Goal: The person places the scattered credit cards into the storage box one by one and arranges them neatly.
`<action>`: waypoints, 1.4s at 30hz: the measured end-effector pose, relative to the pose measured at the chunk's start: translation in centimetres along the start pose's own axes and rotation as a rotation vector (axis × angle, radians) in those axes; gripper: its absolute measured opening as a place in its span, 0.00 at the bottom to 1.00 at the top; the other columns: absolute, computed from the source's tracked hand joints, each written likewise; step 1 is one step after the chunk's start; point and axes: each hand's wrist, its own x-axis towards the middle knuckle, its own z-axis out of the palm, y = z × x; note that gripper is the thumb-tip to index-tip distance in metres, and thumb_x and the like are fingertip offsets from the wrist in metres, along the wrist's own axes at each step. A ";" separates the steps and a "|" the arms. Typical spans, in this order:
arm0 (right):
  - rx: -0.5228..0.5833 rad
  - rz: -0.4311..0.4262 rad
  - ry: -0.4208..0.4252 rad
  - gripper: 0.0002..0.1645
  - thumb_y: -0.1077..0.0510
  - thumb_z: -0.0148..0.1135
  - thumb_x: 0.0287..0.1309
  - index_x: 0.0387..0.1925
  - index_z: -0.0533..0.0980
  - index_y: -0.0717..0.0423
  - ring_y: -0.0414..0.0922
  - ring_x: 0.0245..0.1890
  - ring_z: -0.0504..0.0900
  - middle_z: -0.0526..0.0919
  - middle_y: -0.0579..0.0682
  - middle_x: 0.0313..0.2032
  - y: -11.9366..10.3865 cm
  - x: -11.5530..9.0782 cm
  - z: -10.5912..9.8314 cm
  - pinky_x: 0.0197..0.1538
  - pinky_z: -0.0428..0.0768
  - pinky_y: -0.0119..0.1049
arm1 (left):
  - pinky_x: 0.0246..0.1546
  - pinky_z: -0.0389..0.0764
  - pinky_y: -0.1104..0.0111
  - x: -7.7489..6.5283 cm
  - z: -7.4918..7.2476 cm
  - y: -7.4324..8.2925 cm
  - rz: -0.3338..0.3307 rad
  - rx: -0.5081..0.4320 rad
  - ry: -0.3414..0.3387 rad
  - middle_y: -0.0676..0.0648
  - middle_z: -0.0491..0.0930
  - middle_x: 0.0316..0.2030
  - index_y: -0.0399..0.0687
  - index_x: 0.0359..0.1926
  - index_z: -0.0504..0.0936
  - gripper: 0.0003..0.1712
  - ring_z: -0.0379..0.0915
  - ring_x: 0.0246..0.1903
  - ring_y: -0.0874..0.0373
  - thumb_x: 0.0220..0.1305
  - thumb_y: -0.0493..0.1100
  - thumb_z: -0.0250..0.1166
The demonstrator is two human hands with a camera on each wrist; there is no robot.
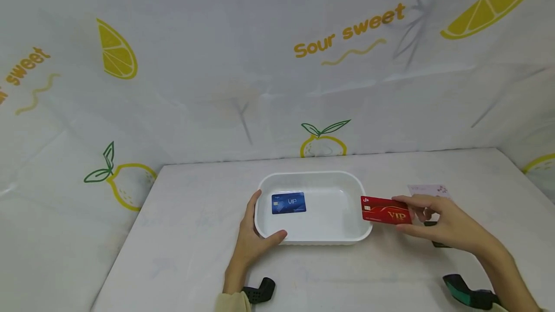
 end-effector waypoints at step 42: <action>0.057 -0.071 -0.071 0.31 0.48 0.79 0.51 0.58 0.82 0.48 0.38 0.36 0.72 0.79 0.40 0.32 -4.7 4.2 1.9 0.35 0.73 0.32 | 0.54 0.81 0.65 0.0 0.0 0.1 0.011 0.008 0.000 0.38 0.71 0.70 0.53 0.80 0.53 0.65 0.76 0.58 0.45 0.44 0.47 0.80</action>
